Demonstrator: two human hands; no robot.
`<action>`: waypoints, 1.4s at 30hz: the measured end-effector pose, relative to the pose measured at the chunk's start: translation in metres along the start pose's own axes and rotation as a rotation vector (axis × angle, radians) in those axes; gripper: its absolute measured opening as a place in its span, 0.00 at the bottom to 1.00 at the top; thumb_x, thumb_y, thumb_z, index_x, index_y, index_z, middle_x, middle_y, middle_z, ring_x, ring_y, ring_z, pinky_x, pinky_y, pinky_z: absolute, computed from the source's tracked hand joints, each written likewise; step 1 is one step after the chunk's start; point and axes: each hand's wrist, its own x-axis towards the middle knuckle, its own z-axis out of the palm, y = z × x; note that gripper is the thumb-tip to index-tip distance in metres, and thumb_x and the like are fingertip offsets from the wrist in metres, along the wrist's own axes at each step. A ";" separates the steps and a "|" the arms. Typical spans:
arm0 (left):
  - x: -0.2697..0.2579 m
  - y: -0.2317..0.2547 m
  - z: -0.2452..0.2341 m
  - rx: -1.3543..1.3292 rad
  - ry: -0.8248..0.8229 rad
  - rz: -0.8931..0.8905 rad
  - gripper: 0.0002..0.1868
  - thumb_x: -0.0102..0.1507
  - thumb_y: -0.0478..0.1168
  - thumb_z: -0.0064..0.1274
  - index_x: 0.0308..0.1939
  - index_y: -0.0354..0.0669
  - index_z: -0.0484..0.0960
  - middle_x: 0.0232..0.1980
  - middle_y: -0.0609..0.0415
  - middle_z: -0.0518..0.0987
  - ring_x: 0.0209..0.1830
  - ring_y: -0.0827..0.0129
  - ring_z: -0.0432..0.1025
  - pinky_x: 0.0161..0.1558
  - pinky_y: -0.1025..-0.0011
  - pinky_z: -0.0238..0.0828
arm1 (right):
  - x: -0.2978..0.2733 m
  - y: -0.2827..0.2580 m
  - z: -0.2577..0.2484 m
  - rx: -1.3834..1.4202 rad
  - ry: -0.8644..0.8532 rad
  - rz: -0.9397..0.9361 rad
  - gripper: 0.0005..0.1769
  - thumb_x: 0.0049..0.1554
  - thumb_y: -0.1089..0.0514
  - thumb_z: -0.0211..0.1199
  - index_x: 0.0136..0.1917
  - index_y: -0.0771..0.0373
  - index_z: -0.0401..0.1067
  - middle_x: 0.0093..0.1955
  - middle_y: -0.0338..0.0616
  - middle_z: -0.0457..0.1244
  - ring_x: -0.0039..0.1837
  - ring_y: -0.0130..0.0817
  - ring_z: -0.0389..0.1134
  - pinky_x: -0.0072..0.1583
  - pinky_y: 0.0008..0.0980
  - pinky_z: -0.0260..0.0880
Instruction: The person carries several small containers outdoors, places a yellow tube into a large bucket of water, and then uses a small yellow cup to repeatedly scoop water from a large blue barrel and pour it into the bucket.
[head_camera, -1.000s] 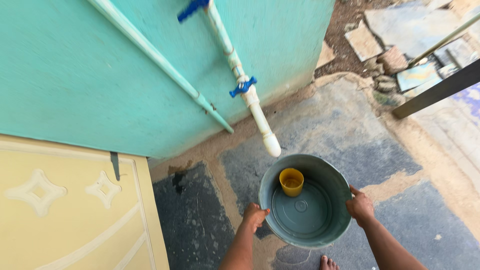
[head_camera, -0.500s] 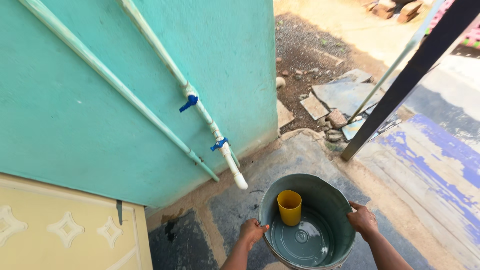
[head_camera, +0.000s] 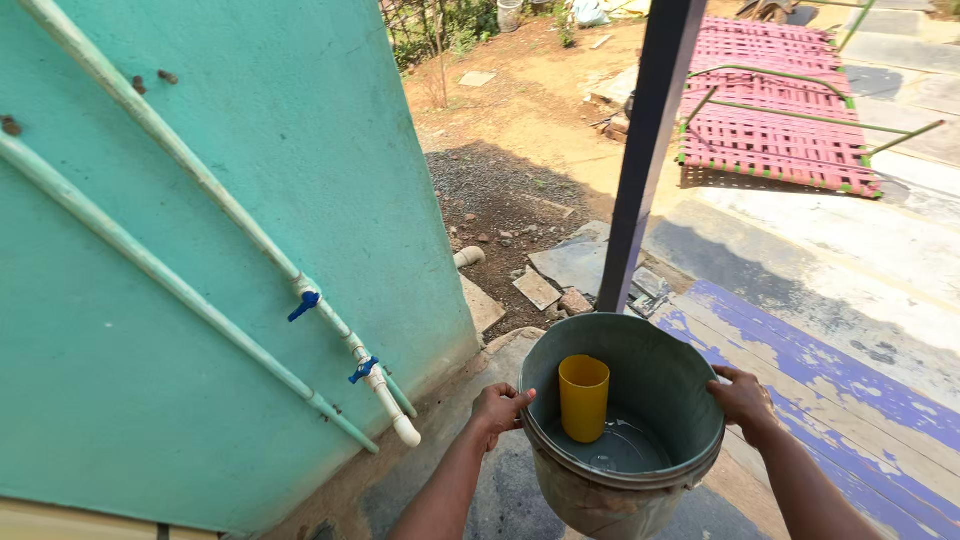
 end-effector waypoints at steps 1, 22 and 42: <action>0.003 0.013 0.007 -0.017 -0.025 0.026 0.20 0.60 0.49 0.68 0.31 0.40 0.75 0.31 0.54 0.77 0.27 0.72 0.74 0.37 0.67 0.84 | 0.000 -0.006 -0.015 0.026 0.041 -0.020 0.26 0.58 0.54 0.63 0.70 0.53 0.75 0.45 0.55 0.74 0.38 0.41 0.73 0.44 0.41 0.77; 0.026 0.151 0.090 -0.015 -0.404 0.172 0.21 0.55 0.49 0.72 0.33 0.41 0.76 0.30 0.57 0.79 0.26 0.73 0.74 0.35 0.70 0.79 | -0.040 -0.028 -0.159 0.346 0.368 -0.011 0.23 0.59 0.59 0.65 0.67 0.63 0.75 0.47 0.54 0.72 0.40 0.38 0.70 0.39 0.40 0.69; 0.083 0.224 0.299 0.067 -0.578 0.212 0.17 0.57 0.45 0.70 0.31 0.44 0.76 0.29 0.59 0.77 0.28 0.74 0.73 0.35 0.71 0.78 | -0.036 0.058 -0.300 0.449 0.577 0.106 0.21 0.61 0.60 0.64 0.65 0.68 0.75 0.46 0.55 0.71 0.38 0.38 0.67 0.39 0.40 0.67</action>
